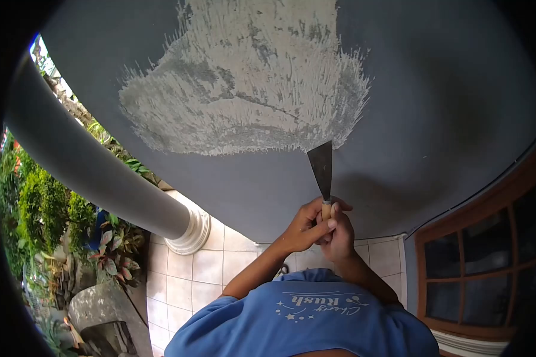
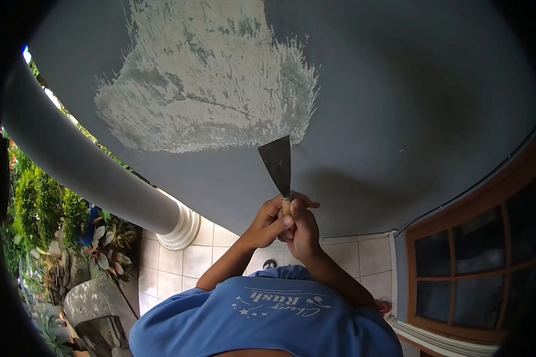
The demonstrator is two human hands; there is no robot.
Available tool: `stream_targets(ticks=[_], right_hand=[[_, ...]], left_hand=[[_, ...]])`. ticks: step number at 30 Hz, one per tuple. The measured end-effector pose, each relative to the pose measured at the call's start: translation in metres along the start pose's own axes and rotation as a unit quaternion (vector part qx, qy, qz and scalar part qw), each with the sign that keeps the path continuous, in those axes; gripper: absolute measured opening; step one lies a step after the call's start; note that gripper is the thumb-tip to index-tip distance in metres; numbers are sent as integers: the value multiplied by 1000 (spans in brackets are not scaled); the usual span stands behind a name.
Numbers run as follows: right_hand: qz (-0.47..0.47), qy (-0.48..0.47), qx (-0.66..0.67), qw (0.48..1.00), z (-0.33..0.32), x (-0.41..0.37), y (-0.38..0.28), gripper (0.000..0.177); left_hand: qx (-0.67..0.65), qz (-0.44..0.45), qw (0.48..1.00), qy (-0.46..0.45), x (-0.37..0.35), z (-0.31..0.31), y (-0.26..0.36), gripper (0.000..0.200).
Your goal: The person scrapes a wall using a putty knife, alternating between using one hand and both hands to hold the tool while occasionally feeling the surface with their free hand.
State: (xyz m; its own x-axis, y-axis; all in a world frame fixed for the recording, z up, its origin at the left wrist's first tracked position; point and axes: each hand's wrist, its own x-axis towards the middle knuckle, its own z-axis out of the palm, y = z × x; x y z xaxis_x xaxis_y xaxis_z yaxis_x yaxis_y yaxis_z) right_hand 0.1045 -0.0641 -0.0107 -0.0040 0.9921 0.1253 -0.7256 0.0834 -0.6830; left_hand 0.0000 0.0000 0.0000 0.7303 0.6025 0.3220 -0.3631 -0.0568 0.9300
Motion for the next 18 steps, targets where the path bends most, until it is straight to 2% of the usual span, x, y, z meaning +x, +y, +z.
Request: stream_targets(ticks=[2, 5, 8, 11, 12, 15, 16, 18], right_hand=[[-5, 18, 22, 1000, 11, -3, 15, 36], [-43, 97, -32, 994, 6, 4, -1, 37], [-106, 78, -38, 991, 16, 17, -14, 32], [-118, 36, 25, 992, 20, 19, -20, 31], [-109, 21, 43, 993, 18, 14, -18, 32], [-68, 90, 41, 993, 18, -6, -5, 32], [-56, 144, 23, 988, 23, -5, -2, 30], [-63, 85, 47, 993, 19, 1, 1, 30]], left_hand=[[-6, 5, 1000, 22, -9, -1, 0, 43], [-25, 19, 999, 8, 13, 13, 2, 35], [51, 34, 998, 27, 30, 16, 29, 34], [83, 7, 997, 4, 39, 15, 42, 36], [89, 14, 996, 11, 35, 17, 38, 39], [106, -69, 992, 26, 11, 17, 20, 48], [103, -68, 992, 35, 13, 14, 20, 48], [91, -75, 992, 55, 13, 13, 20, 47]])
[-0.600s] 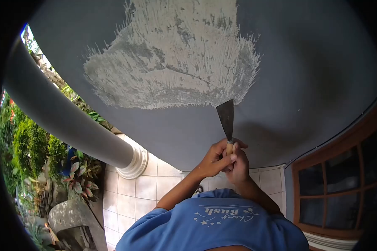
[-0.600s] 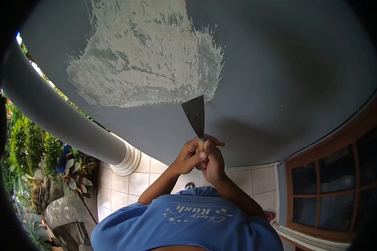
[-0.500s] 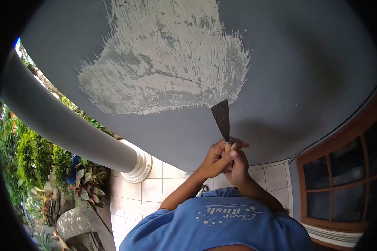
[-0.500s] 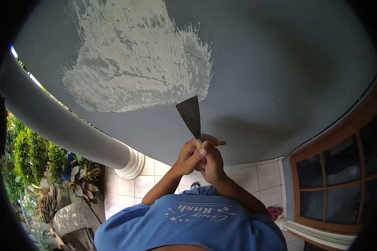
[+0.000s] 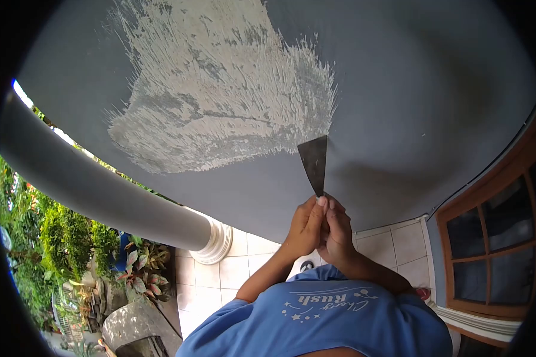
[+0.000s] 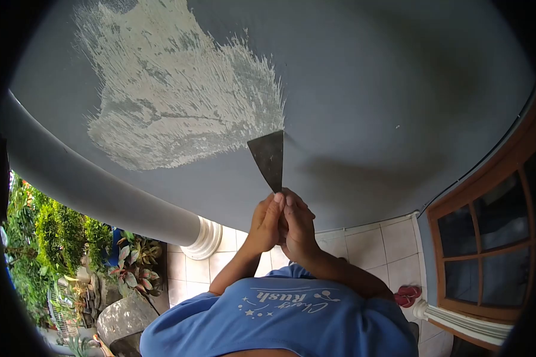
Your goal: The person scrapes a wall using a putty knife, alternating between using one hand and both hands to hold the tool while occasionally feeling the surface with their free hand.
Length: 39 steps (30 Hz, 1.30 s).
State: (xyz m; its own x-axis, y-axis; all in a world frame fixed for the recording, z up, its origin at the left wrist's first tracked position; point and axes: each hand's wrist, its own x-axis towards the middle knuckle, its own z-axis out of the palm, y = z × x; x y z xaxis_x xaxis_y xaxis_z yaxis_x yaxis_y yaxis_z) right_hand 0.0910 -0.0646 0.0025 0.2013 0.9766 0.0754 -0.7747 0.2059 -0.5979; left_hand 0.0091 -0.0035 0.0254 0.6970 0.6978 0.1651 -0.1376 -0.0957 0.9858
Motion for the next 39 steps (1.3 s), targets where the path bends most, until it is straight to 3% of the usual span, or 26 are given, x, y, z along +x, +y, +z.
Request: stream_targets(ticks=[5, 9, 13, 14, 17, 19, 21, 24, 27, 31, 32, 34, 37, 38, 39], right_hand=[[-15, -35, 8, 999, 5, 5, -4, 31], [54, 98, -1, 994, 12, -8, -3, 33], [-22, -35, 2, 999, 1, 13, -14, 29], [-19, -27, -11, 999, 11, 13, -23, 29], [5, 8, -20, 1000, 11, 3, -19, 30], [44, 28, -16, 999, 0, -4, -4, 30], [82, 52, -16, 995, 1, 0, -9, 31], [71, 17, -31, 997, -2, 6, -15, 32], [68, -72, 9, 995, -3, 4, -22, 31], [100, -54, 10, 993, -5, -12, -12, 27], [79, -16, -14, 997, -7, -7, -10, 28], [20, -51, -3, 999, -12, 3, -11, 28], [-21, -70, 10, 997, -3, 9, -20, 29], [-11, -59, 14, 998, 2, 5, -22, 29], [-3, -49, 16, 999, 4, 1, -22, 30]], left_hand=[[31, 49, 998, 17, 1, 1, 7, 46], [21, 5, 998, 52, -13, 8, -13, 45], [50, 39, 997, 52, 9, 13, 23, 44], [74, 80, 993, 54, 16, 14, 25, 44], [73, 60, 995, 40, 4, 12, 18, 45], [51, -2, 997, 62, -10, 8, -15, 47], [71, 31, 992, 102, -6, 12, -22, 47], [44, 51, 993, 98, 2, 14, -12, 47], [18, -56, 997, 46, -3, 13, 23, 48], [26, 7, 997, 71, -8, 10, 1, 49], [53, 46, 994, 86, -2, 14, -3, 49], [89, 105, 985, 100, 6, 17, -3, 47], [101, 23, 994, 43, 13, 18, 36, 50], [85, 73, 992, 66, 12, 20, 28, 45], [100, 56, 991, 67, 6, 18, 23, 47]])
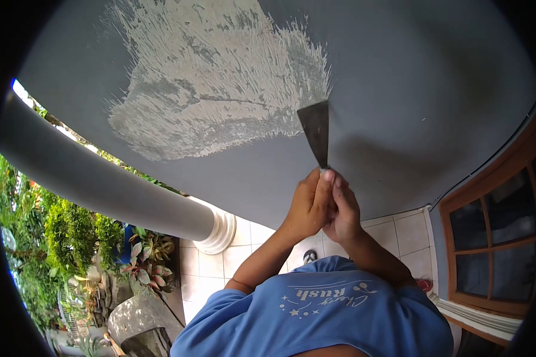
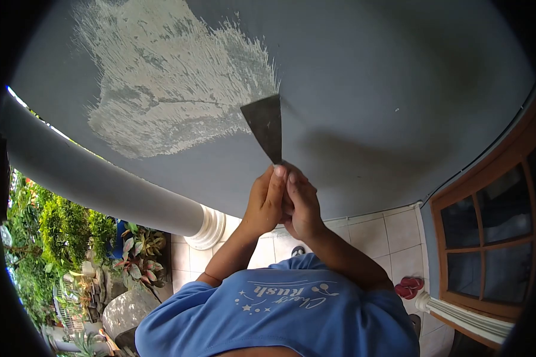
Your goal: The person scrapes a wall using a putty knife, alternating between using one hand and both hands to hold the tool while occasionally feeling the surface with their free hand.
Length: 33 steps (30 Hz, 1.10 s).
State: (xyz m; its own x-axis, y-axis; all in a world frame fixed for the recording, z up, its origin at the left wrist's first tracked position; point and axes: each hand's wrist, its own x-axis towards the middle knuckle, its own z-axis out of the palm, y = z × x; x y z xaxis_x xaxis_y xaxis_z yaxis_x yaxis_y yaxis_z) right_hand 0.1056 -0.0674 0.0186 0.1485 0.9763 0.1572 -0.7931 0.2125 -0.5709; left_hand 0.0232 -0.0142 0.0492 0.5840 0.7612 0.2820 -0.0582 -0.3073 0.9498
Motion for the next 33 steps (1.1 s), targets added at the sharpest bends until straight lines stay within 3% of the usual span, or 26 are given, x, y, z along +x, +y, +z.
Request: stream_targets(ticks=[3, 4, 7, 10, 11, 14, 17, 24, 27, 30, 33], right_hand=[[34, 44, -2, 998, -13, -9, 23, 29], [42, 82, -9, 996, -11, -6, 25, 28], [-7, 4, -1, 1000, -15, 6, 9, 29], [-29, 5, 7, 1000, -8, 10, -1, 37], [-10, 13, 1, 1000, -14, 6, 5, 38], [33, 23, 26, 999, -30, -5, 31, 40], [33, 79, 28, 996, -20, -5, 31, 40], [-11, 57, -11, 998, -18, -3, 43, 40], [-18, 86, -29, 996, -9, 3, 33, 26], [-61, 29, -21, 997, -17, 23, 12, 27], [-41, 32, -36, 998, 0, 7, 4, 29]], left_hand=[[39, -61, 997, 14, -23, -2, -13, 50], [54, -22, 998, 22, -16, 0, -16, 47], [67, 45, 997, 20, 3, 3, -9, 40], [86, 69, 994, 20, 10, 5, 10, 41], [90, 36, 995, 0, 6, 2, 6, 51], [78, -46, 996, -3, -16, -4, -21, 53], [93, -17, 995, -11, -13, -7, -35, 56], [38, -54, 996, -52, -14, -19, -13, 51], [76, 65, 995, -26, -2, -16, -26, 48], [108, 13, 994, -29, 24, -10, 2, 41], [16, 0, 996, -91, 16, -15, 1, 40]])
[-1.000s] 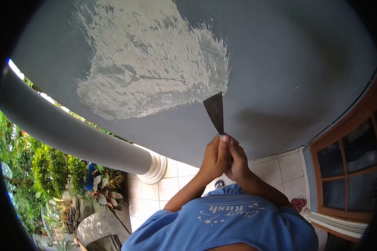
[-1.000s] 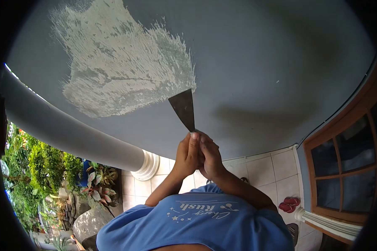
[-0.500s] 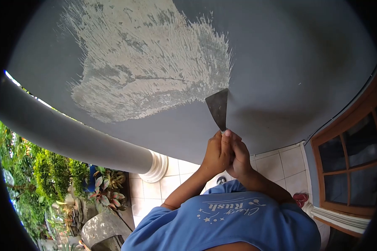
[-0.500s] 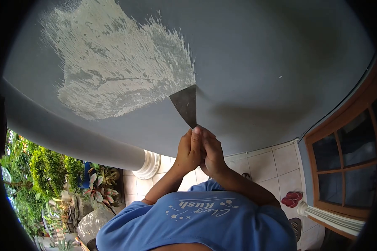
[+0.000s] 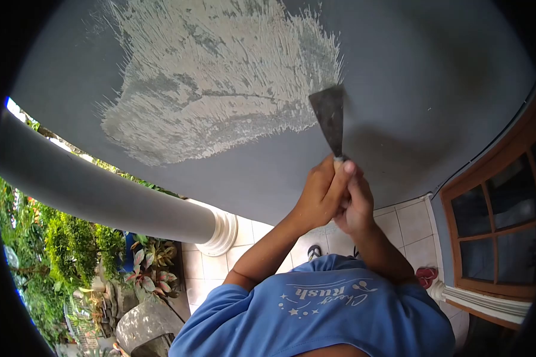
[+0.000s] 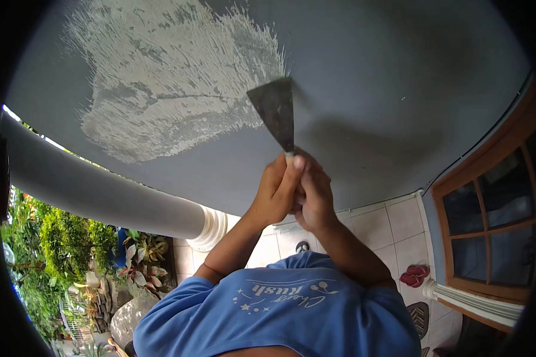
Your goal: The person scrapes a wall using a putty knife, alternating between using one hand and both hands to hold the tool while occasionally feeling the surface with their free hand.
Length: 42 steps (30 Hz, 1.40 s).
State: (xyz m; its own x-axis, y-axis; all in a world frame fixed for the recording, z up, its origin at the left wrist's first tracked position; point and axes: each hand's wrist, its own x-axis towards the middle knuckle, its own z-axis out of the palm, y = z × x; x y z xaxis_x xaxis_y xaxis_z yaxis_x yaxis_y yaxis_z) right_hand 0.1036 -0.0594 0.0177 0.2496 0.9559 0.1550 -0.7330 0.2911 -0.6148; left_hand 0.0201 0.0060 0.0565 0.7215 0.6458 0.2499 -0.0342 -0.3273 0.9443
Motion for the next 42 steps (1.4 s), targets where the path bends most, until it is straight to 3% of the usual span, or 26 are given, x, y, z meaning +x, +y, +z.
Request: stream_targets(ticks=[1, 2, 4, 6, 11, 12, 17, 20, 23, 26, 28, 31, 33, 35, 38, 41, 42], right_hand=[[4, -51, 50, 997, -10, -7, 11, 32], [-11, 26, 27, 999, -4, -11, 25, 33], [-5, 41, 16, 999, -5, -16, 41, 36], [3, -9, 74, 997, -22, -11, 52, 36], [-37, -57, 108, 992, -17, 4, 30, 36], [-39, 83, 62, 994, 16, 3, 23, 27], [-35, -11, 117, 992, -20, -6, 59, 35], [-37, -70, 141, 987, -17, 5, 37, 37], [-40, -61, 150, 986, -13, 1, 39, 38], [-3, -28, 178, 984, -19, -13, 60, 35], [-4, 8, 152, 988, -19, -8, 61, 34], [-17, -11, 115, 993, -12, 3, 40, 34], [-35, 48, 47, 997, 6, 5, 23, 37], [-26, -21, 133, 991, -13, -4, 38, 35], [0, -23, 123, 992, -18, -10, 43, 35], [-1, -24, 101, 995, -19, -3, 27, 35], [1, -37, 97, 995, -18, 1, 18, 36]], left_hand=[[-23, 4, 999, -29, -10, -2, -8, 40], [-9, 41, 998, -41, -20, -3, -20, 38], [-19, -10, 1000, -22, -33, -1, -25, 33], [-31, -47, 998, -6, -34, -2, -26, 32], [42, -24, 999, -12, -5, -6, 4, 32], [46, -29, 998, -8, -9, -6, 4, 33], [25, -6, 1000, 9, -25, -8, -29, 37], [69, -11, 998, -7, -6, -10, -1, 39], [46, -13, 998, -28, -7, -11, 8, 39], [47, 14, 999, -3, -29, -13, -28, 38], [60, 12, 998, -2, -19, -14, -27, 37], [70, 0, 998, -11, -6, -11, -6, 36], [68, 6, 997, -29, 1, -10, 6, 36], [55, 19, 998, -23, -8, -10, -1, 36], [32, 36, 999, 24, -27, -6, -23, 35], [66, -7, 998, -4, -9, -3, -7, 35], [81, 22, 996, -10, -1, -2, 0, 35]])
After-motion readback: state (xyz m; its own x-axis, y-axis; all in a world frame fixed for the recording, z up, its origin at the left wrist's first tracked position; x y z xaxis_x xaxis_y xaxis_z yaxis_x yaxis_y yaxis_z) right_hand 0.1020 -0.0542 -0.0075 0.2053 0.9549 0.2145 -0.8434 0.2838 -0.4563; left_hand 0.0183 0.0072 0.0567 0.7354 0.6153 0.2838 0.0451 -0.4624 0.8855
